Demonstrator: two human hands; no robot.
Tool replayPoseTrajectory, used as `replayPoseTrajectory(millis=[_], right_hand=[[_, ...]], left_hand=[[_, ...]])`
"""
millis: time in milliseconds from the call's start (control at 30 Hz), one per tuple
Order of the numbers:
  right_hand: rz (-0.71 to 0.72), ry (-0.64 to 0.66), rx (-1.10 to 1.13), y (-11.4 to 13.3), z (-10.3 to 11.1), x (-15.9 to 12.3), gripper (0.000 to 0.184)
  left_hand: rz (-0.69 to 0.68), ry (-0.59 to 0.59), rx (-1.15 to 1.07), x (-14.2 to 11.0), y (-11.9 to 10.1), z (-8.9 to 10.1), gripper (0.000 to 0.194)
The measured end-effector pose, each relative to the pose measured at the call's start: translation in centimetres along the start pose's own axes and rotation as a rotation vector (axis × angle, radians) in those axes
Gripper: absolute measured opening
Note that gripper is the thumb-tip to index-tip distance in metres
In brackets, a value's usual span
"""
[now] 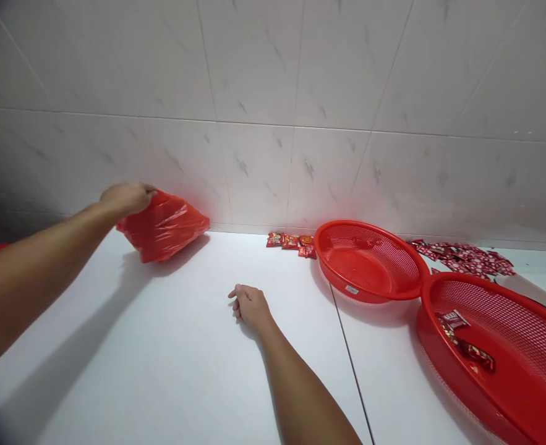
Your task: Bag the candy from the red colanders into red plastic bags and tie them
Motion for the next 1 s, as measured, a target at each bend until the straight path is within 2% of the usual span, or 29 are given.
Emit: replayPoseTrajectory(millis=[100, 167, 267, 333, 500, 600, 700, 733, 800, 867, 900, 933, 1000], right_hand=[[0.016, -0.004, -0.015, 0.2, 0.1, -0.1, 0.059], [0.023, -0.012, -0.025, 0.3, 0.3, -0.1, 0.058], [0.031, -0.02, -0.057, 0.3, 0.5, -0.3, 0.056], [0.038, -0.024, -0.089, 0.3, 0.6, -0.4, 0.053], [0.062, -0.027, -0.163, 0.4, 0.8, -0.5, 0.044], [0.07, -0.025, -0.194, 0.5, 0.9, -0.6, 0.04], [0.077, -0.03, -0.213, 0.6, 1.0, -0.7, 0.036], [0.078, -0.033, -0.214, 0.6, 1.1, -0.7, 0.035], [0.081, -0.036, -0.207, 0.7, 1.1, -0.8, 0.034], [0.083, -0.037, -0.182, 0.8, 1.0, -0.9, 0.034], [0.083, -0.037, -0.162, 1.0, 0.9, -0.9, 0.036], [0.083, -0.034, -0.137, 1.1, 0.7, -1.0, 0.04], [0.079, -0.018, -0.071, 1.5, 0.5, -1.3, 0.053]], left_hand=[[0.039, 0.059, 0.111, -0.4, -0.3, 1.0, 0.015], [0.017, 0.145, 0.145, -1.2, -0.8, 0.1, 0.005], [-0.008, 0.216, 0.164, -2.1, -1.2, -1.1, 0.011], [-0.009, 0.15, 0.169, -1.9, -1.3, -0.2, 0.014], [-0.009, -0.052, 0.132, -1.9, -2.6, 3.6, 0.034], [-0.046, -0.231, 0.048, -3.3, -4.4, 6.7, 0.044], [-0.099, -0.293, -0.042, -4.6, -6.2, 9.1, 0.042], [-0.126, -0.351, -0.07, -5.1, -6.7, 10.4, 0.039], [-0.221, -0.579, -0.137, -7.3, -7.9, 13.7, 0.034], [-0.36, -0.82, -0.248, -11.6, -9.3, 16.0, 0.032], [-0.434, -0.889, -0.315, -14.4, -10.1, 16.1, 0.031], [-0.479, -0.898, -0.381, -17.2, -10.7, 15.2, 0.032], [-0.576, -0.814, -0.582, -23.1, -11.9, 11.4, 0.023]])
Point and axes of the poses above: each hand's wrist, its own x-axis towards the middle knuckle, its own z-axis out of the back of the hand, y = z × x, the point moved 10 cm from there along x, towards the middle knuckle, and after that the axes turned 9 degrees about -x, right-handed, at the moved point
